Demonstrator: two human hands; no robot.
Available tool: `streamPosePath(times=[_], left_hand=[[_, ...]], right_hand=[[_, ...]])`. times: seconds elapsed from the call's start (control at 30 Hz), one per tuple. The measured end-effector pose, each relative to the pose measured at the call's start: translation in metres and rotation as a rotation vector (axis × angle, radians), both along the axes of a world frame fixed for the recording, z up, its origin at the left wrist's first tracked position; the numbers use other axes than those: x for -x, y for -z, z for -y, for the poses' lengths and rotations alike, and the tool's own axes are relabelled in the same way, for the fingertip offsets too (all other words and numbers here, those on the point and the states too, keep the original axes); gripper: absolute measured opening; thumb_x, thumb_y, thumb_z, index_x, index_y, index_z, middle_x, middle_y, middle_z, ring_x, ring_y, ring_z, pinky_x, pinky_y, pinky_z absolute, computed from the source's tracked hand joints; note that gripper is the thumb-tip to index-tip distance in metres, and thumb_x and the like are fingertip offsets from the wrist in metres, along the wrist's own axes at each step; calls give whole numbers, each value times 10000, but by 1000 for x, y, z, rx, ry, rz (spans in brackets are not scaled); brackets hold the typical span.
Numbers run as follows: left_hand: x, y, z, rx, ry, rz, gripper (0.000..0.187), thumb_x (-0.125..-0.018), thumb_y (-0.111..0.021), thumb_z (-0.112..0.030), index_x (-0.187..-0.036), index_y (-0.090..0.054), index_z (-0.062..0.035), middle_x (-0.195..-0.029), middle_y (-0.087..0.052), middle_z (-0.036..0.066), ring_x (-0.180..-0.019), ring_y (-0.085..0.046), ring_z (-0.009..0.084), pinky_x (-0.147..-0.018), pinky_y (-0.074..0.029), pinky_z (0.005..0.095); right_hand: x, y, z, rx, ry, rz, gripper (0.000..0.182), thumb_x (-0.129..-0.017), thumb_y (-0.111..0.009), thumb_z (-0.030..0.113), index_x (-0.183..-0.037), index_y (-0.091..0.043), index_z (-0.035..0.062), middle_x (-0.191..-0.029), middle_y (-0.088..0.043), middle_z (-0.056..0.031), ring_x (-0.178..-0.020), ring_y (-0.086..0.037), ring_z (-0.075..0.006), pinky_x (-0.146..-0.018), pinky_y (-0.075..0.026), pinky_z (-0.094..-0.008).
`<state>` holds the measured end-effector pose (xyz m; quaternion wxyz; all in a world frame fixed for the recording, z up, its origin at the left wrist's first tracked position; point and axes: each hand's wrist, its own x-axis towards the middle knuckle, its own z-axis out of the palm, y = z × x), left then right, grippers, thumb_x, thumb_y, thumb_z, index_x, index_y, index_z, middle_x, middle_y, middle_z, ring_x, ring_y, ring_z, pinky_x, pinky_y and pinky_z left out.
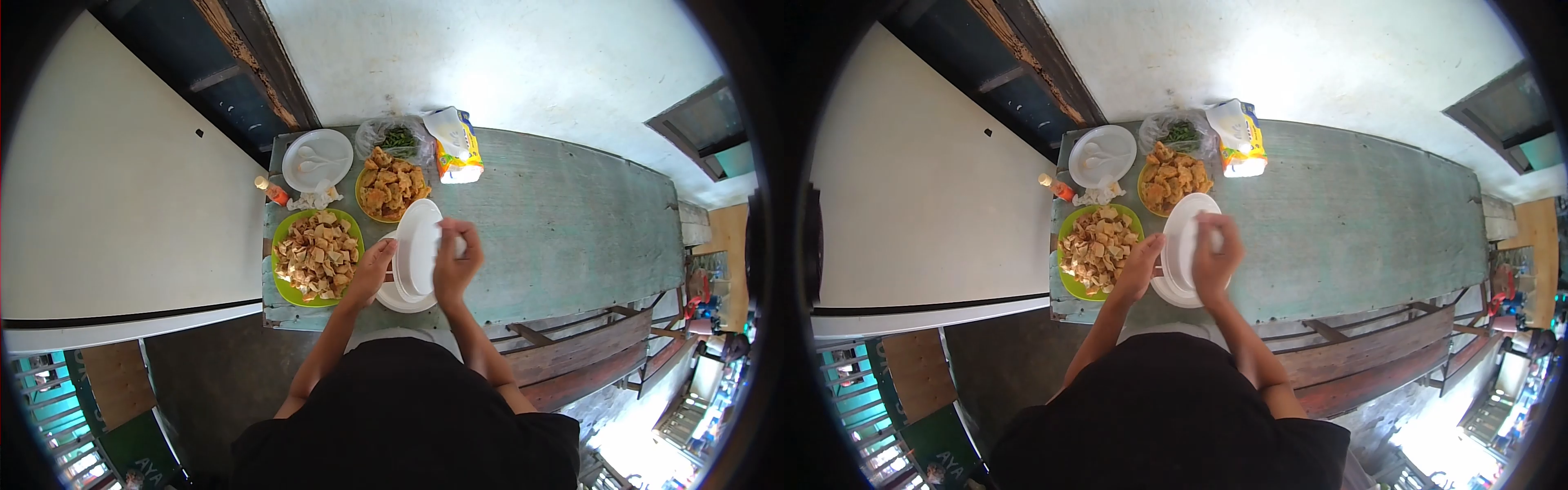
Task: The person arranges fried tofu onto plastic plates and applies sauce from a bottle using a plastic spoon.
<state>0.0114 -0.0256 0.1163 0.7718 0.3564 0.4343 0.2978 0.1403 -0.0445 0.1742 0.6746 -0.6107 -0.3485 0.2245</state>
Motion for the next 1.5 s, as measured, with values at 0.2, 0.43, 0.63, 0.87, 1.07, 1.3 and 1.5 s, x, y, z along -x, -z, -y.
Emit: streamPosePath(times=[0.2,0.43,0.63,0.87,1.07,1.3,1.5], left_hand=[[-7,25,1,251,-63,166,358,-923,-459,-343,-1138,-497,-59,-953,-600,32,-814,-617,132,-717,-526,311],[11,-11,19,-44,-194,133,395,-917,-473,-344,-1174,-456,-45,-1026,-581,68,-902,-591,171,-753,-505,359],[12,5,1,111,-146,371,395,-935,-393,-316,-1180,-448,-10,-1099,-567,90,-967,-577,201,-810,-489,385],[2,4,2,202,-365,393,362,-926,-424,-290,-1166,-467,-23,-1106,-567,80,-964,-581,163,-828,-484,320],[-6,7,14,157,-279,424,374,-908,-500,-279,-1178,-448,-25,-1085,-567,81,-935,-593,172,-773,-507,276],[7,-8,13,92,-223,380,458,-931,-434,-314,-1276,-354,-23,-1193,-513,114,-1068,-533,206,-883,-466,361],[12,3,1,103,-322,466,462,-933,-410,-374,-1255,-386,-45,-1143,-538,105,-1016,-558,195,-871,-472,339]], right_hand=[[61,-57,16,-82,-1050,745,304,-721,-627,44,-1021,-619,87,-852,-634,-100,-785,-620,-273,-754,-473,-393],[19,-19,21,-76,-1118,265,354,-766,-604,48,-1117,-585,94,-782,-576,-88,-689,-549,-254,-692,-436,-325],[-70,26,36,82,-411,-95,482,-769,-463,370,-1128,-382,58,-904,-431,-30,-813,-440,-104,-736,-383,-240],[-67,30,46,111,-148,292,299,-738,-618,-75,-1015,-554,17,-910,-591,-76,-805,-578,-172,-694,-464,-259],[-11,19,40,-239,-681,835,353,-675,-565,-126,-995,-634,6,-1077,-597,-145,-1073,-545,-300,-923,-434,-368],[-47,22,-14,2,-406,573,433,-722,-464,-168,-1087,-599,20,-1167,-563,-159,-1148,-501,-281,-940,-413,-329],[-6,25,35,-42,-810,634,463,-713,-435,-169,-1126,-557,1,-1232,-512,-144,-1189,-459,-263,-1012,-359,-358]])
